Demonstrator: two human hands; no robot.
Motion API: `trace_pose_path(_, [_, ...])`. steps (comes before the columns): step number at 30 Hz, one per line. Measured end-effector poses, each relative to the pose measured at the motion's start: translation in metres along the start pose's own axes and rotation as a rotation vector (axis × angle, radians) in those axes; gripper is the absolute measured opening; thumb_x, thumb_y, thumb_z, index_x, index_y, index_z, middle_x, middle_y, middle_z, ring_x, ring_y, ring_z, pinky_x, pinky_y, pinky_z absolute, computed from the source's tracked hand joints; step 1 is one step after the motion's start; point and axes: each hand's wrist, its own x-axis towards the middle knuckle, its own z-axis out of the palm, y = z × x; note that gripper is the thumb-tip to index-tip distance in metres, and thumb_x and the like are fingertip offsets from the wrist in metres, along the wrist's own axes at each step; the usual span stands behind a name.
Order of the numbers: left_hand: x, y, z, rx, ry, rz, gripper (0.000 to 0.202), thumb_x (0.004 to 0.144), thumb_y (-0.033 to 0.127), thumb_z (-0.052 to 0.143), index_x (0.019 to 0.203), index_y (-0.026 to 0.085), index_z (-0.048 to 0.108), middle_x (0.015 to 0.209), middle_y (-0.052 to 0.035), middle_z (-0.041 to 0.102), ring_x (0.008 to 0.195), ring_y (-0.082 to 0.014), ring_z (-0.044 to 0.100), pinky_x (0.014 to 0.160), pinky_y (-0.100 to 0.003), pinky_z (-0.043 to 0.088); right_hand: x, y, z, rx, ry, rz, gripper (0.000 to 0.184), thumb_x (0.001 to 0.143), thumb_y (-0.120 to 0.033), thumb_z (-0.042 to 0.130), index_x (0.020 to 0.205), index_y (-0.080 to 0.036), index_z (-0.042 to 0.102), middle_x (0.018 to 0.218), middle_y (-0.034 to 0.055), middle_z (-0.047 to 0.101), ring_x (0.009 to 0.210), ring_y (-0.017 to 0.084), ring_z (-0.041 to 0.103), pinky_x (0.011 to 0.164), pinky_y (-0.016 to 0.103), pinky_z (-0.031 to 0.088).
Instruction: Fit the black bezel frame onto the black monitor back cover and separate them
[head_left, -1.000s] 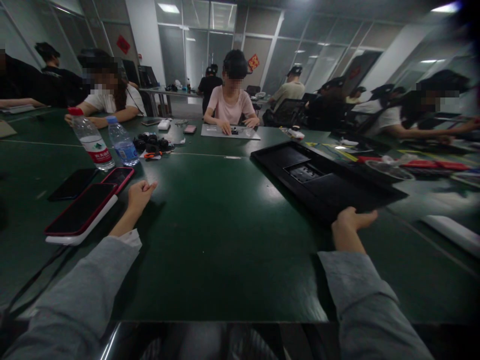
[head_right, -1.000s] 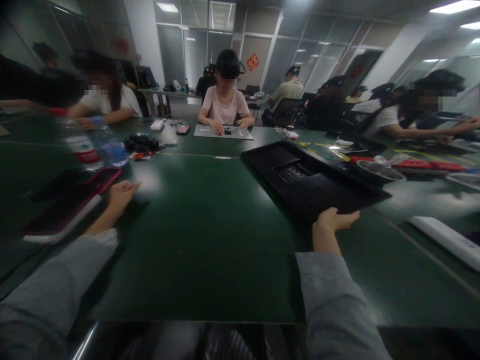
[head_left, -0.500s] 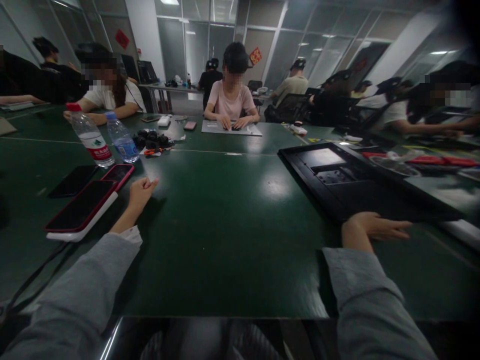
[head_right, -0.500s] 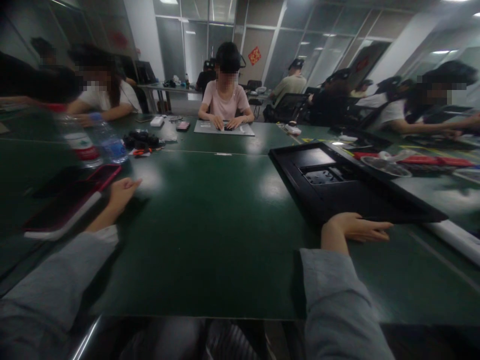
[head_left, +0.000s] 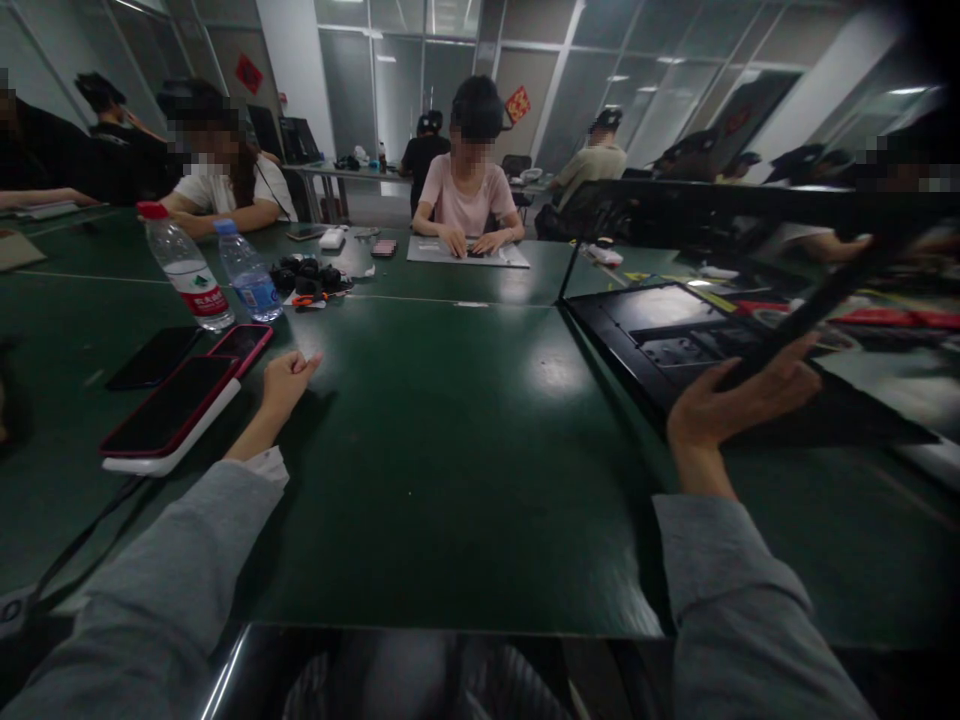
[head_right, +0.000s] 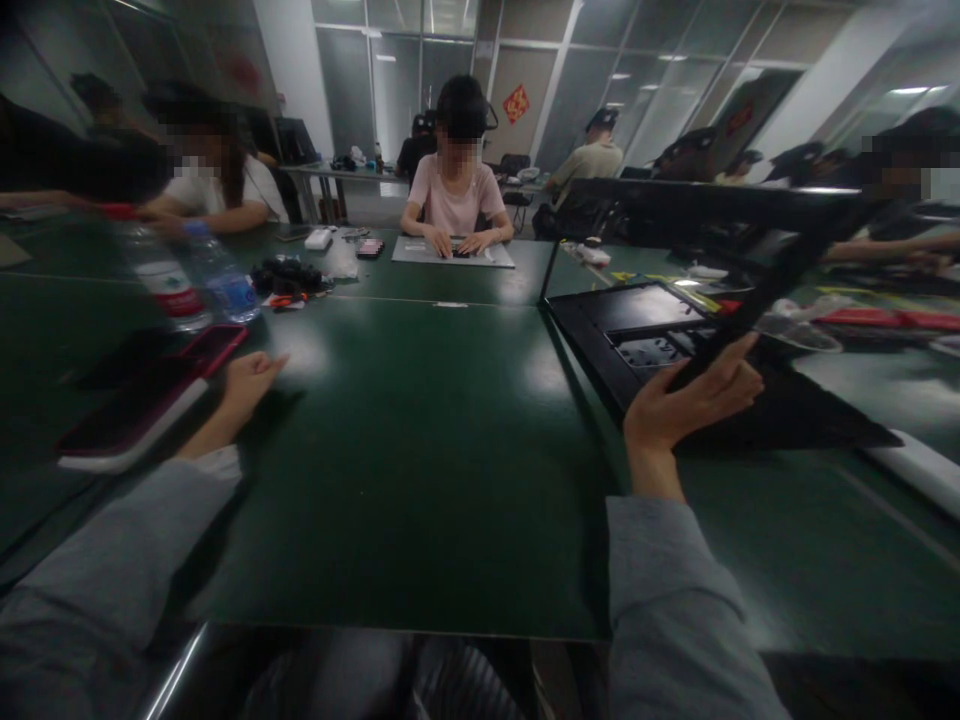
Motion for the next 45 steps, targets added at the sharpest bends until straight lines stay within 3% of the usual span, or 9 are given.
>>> trace_pose_path(3, [0.001, 0.0, 0.0, 0.01, 0.009, 0.001, 0.047, 0.085, 0.044, 0.069, 0.062, 0.026, 0.033, 0.057, 0.0047, 0.036, 0.059, -0.0149, 0.038, 0.059, -0.029, 0.034, -0.001, -0.025, 0.012, -0.029, 0.064, -0.173, 0.073, 0.105, -0.043, 0.034, 0.162, 0.002, 0.041, 0.149, 0.0316, 0.054, 0.145, 0.039, 0.047, 0.127, 0.061, 0.027])
trace_pose_path(6, [0.003, 0.0, 0.002, -0.017, 0.036, 0.016, 0.038, 0.085, 0.046, 0.071, 0.068, 0.025, 0.044, 0.064, 0.0034, 0.048, 0.064, -0.015, 0.047, 0.065, -0.028, 0.041, -0.008, -0.043, 0.015, 0.04, 0.094, -0.25, 0.073, 0.107, -0.043, 0.033, 0.161, 0.006, 0.039, 0.144, 0.033, 0.058, 0.139, 0.037, 0.054, 0.125, 0.057, 0.033])
trace_pose_path(11, [0.003, 0.008, 0.012, -0.248, 0.076, 0.069, 0.048, 0.079, 0.045, 0.081, 0.115, 0.021, 0.06, 0.114, -0.009, 0.069, 0.092, -0.0188, 0.066, 0.082, -0.031, 0.052, -0.02, -0.06, 0.027, 0.333, -0.023, -0.092, 0.077, 0.107, -0.045, 0.031, 0.172, -0.005, 0.018, 0.107, 0.0147, 0.072, 0.093, 0.023, 0.072, 0.101, 0.044, 0.055])
trace_pose_path(15, [-0.002, 0.013, 0.02, -0.361, 0.095, 0.094, 0.073, 0.076, 0.043, 0.087, 0.138, 0.023, 0.053, 0.14, -0.0153, 0.062, 0.111, -0.0234, 0.069, 0.092, -0.037, 0.055, -0.031, -0.059, 0.048, 0.383, -0.185, -0.042, 0.076, 0.105, -0.048, 0.038, 0.17, -0.011, 0.028, 0.089, 0.0061, 0.072, 0.07, 0.02, 0.067, 0.085, 0.043, 0.059])
trace_pose_path(22, [-0.012, 0.024, 0.019, -0.395, -0.093, 0.028, 0.045, 0.089, 0.052, 0.068, 0.117, 0.017, 0.063, 0.085, -0.0033, 0.073, 0.06, -0.0139, 0.061, 0.064, -0.029, 0.05, -0.041, -0.046, 0.069, 0.363, -0.408, 0.033, 0.083, 0.093, -0.054, 0.057, 0.164, -0.013, 0.04, 0.095, 0.0109, 0.073, 0.083, 0.029, 0.072, 0.091, 0.052, 0.058])
trace_pose_path(28, [-0.013, 0.024, 0.018, -0.297, -0.036, -0.117, 0.038, 0.076, 0.041, 0.075, 0.102, 0.013, 0.074, 0.073, -0.0034, 0.072, 0.062, -0.0154, 0.06, 0.058, -0.026, 0.042, -0.051, -0.029, 0.088, 0.471, -0.84, 0.208, 0.089, 0.075, -0.051, 0.071, 0.15, -0.009, 0.047, 0.088, 0.0083, 0.07, 0.085, 0.031, 0.071, 0.093, 0.053, 0.058])
trace_pose_path(34, [-0.007, 0.011, 0.016, -0.206, -0.007, -0.145, 0.044, 0.074, 0.039, 0.074, 0.108, 0.014, 0.079, 0.086, -0.0082, 0.08, 0.073, -0.0206, 0.07, 0.064, -0.028, 0.05, -0.049, -0.024, 0.091, 0.714, -0.88, 0.115, 0.071, 0.076, -0.043, 0.068, 0.142, -0.021, 0.055, 0.126, 0.0163, 0.072, 0.119, 0.032, 0.07, 0.107, 0.054, 0.055])
trace_pose_path(38, [-0.005, 0.008, 0.013, -0.095, -0.055, -0.075, 0.041, 0.078, 0.036, 0.069, 0.11, 0.014, 0.082, 0.104, -0.012, 0.083, 0.093, -0.0262, 0.077, 0.08, -0.032, 0.055, -0.052, -0.02, 0.093, 0.592, -0.791, 0.04, 0.064, 0.084, -0.042, 0.062, 0.145, -0.02, 0.058, 0.142, 0.0173, 0.068, 0.135, 0.034, 0.064, 0.118, 0.058, 0.047])
trace_pose_path(45, [-0.012, 0.013, 0.013, 0.339, -0.097, 0.078, 0.049, 0.091, 0.045, 0.058, 0.125, 0.018, 0.081, 0.116, -0.0136, 0.081, 0.104, -0.0325, 0.074, 0.092, -0.04, 0.054, -0.052, -0.014, 0.097, 0.403, -0.755, 0.012, 0.059, 0.087, -0.036, 0.06, 0.142, -0.016, 0.066, 0.139, 0.0169, 0.072, 0.132, 0.035, 0.067, 0.121, 0.057, 0.047])
